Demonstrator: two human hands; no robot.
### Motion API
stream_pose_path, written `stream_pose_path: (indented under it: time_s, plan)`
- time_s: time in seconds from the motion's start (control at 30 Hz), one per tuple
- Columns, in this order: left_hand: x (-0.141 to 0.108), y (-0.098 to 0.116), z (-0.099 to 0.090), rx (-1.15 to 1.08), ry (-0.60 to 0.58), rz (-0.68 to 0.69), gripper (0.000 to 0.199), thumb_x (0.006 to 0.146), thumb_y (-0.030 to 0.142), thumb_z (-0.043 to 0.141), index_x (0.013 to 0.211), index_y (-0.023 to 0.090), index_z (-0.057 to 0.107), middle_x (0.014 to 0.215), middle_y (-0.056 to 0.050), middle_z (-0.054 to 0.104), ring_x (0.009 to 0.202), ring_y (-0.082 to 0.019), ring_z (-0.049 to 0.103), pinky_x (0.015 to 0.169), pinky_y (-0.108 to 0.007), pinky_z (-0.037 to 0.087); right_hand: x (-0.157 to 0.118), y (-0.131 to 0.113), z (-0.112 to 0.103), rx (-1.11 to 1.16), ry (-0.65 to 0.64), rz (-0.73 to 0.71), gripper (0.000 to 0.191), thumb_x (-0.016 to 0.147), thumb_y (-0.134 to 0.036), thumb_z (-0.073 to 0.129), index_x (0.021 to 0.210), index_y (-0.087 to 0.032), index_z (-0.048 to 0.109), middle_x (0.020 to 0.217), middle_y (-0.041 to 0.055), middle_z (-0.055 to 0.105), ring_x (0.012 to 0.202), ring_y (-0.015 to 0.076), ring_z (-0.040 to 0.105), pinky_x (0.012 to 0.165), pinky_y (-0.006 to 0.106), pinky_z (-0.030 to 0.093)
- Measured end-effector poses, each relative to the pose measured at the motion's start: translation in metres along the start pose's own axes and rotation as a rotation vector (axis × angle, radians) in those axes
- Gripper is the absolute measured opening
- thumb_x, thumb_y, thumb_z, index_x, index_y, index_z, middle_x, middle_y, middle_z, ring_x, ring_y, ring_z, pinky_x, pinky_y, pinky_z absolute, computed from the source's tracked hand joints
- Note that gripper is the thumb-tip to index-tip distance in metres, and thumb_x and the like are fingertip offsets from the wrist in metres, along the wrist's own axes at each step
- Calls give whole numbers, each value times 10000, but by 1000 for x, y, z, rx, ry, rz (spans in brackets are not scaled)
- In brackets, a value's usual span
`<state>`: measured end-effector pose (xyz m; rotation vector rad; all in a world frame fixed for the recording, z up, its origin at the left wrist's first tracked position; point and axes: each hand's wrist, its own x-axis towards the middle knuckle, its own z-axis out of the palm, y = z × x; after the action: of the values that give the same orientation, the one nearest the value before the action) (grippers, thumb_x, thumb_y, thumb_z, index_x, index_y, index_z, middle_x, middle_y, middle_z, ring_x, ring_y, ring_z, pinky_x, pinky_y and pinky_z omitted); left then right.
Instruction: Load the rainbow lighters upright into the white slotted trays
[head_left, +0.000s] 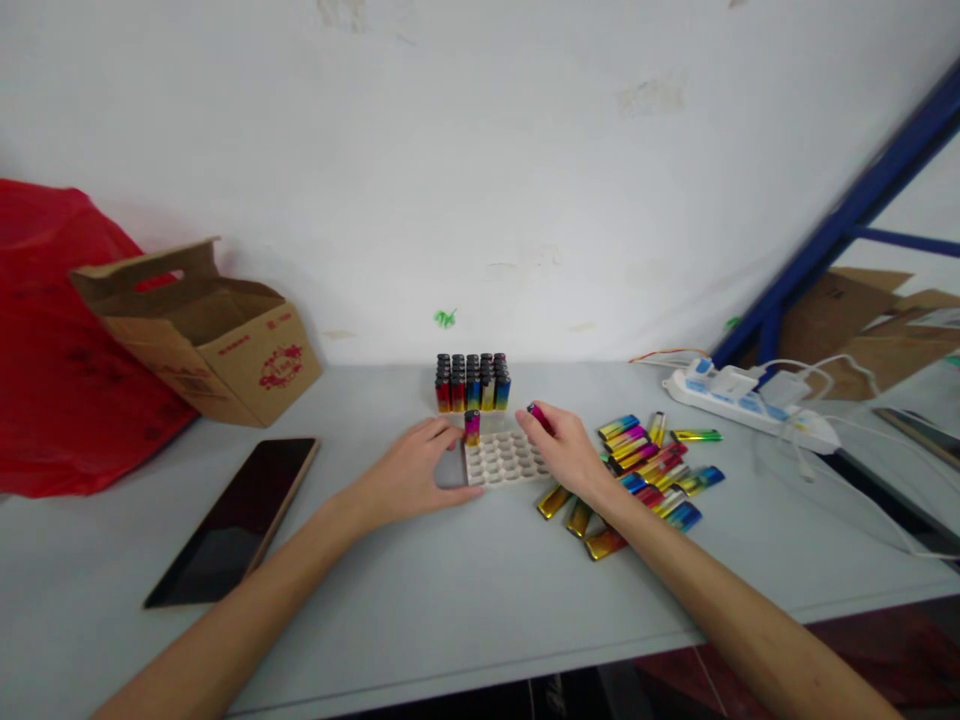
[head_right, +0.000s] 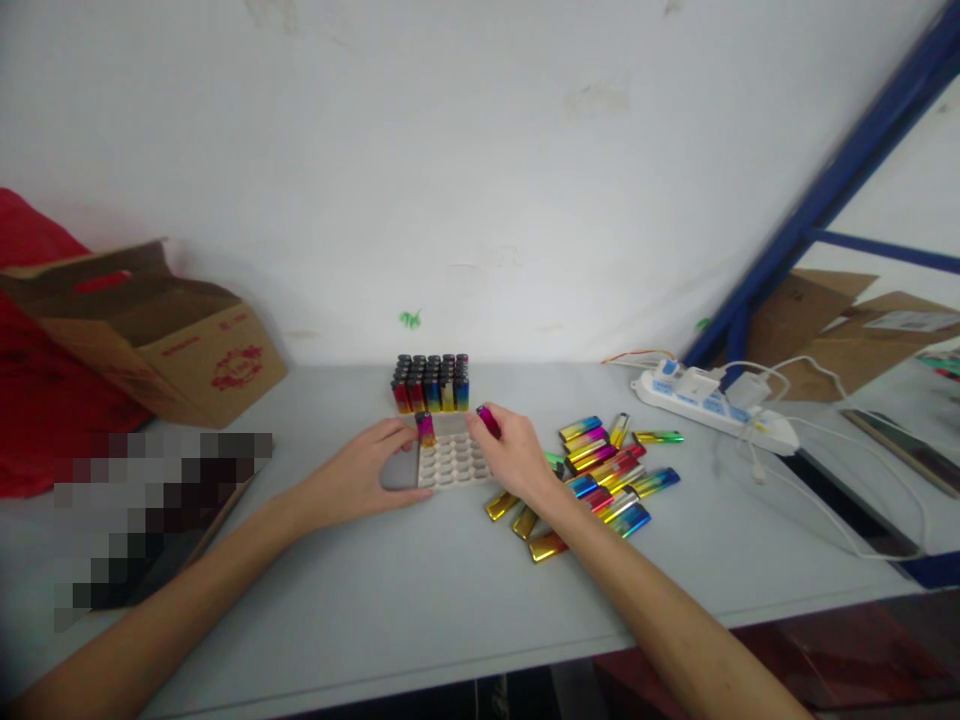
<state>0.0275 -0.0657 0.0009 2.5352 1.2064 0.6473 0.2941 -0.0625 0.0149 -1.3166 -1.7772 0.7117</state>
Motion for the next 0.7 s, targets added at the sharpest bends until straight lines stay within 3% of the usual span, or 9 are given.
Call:
stream_pose_path:
  time_s: [0.1, 0.2, 0.33, 0.4, 0.53, 0.7]
  plan:
    - [0, 0, 0, -16, 8, 11, 525, 864, 672, 848, 1131, 242, 710, 1244, -115, 760, 1182, -350, 735, 1089, -495, 613, -2, -3, -1, -4, -13, -32, 567, 1058, -728, 493, 737, -269, 410, 641, -52, 465, 654, 161, 438, 634, 309, 319]
    - [0, 1, -1, -18, 8, 19, 529, 869, 667, 845, 1150, 238, 715, 1271, -116, 761, 1207, -354, 730, 1120, -504, 603, -5, -7, -2, 5, -69, -82, 496, 1122, -675, 448, 830, -274, 452, 682, -45, 514, 669, 180, 499, 654, 313, 380]
    - [0, 2, 1, -17, 11, 22, 518, 867, 647, 863, 1143, 236, 713, 1240, -115, 767, 1210, -359, 727, 1126, -511, 597, -8, -14, -1, -32, -72, -265, 435, 1164, -589, 419, 896, -263, 522, 930, 55, 660, 869, 224, 640, 814, 346, 504]
    - [0, 4, 3, -13, 13, 11, 509, 860, 632, 879, 1125, 233, 710, 1209, -116, 765, 1187, -360, 730, 1105, -516, 605, -9, -16, 0, -96, -72, -325, 477, 1163, -601, 441, 833, -263, 505, 924, 69, 658, 872, 230, 638, 820, 349, 504]
    - [0, 8, 7, -2, 0, -3, 524, 855, 596, 902, 1182, 232, 715, 1236, -125, 767, 1221, -372, 720, 1132, -552, 591, -9, -14, 2, -171, -182, -279, 533, 1175, -617, 447, 777, -265, 487, 750, 28, 647, 690, 202, 595, 712, 328, 469]
    - [-1, 11, 10, -16, 7, 27, 528, 865, 585, 898, 1234, 247, 728, 1243, -113, 780, 1230, -358, 719, 1129, -527, 590, -7, -1, 7, -235, -262, -339, 380, 1201, -500, 479, 984, -236, 644, 925, 66, 762, 823, 226, 700, 787, 337, 538]
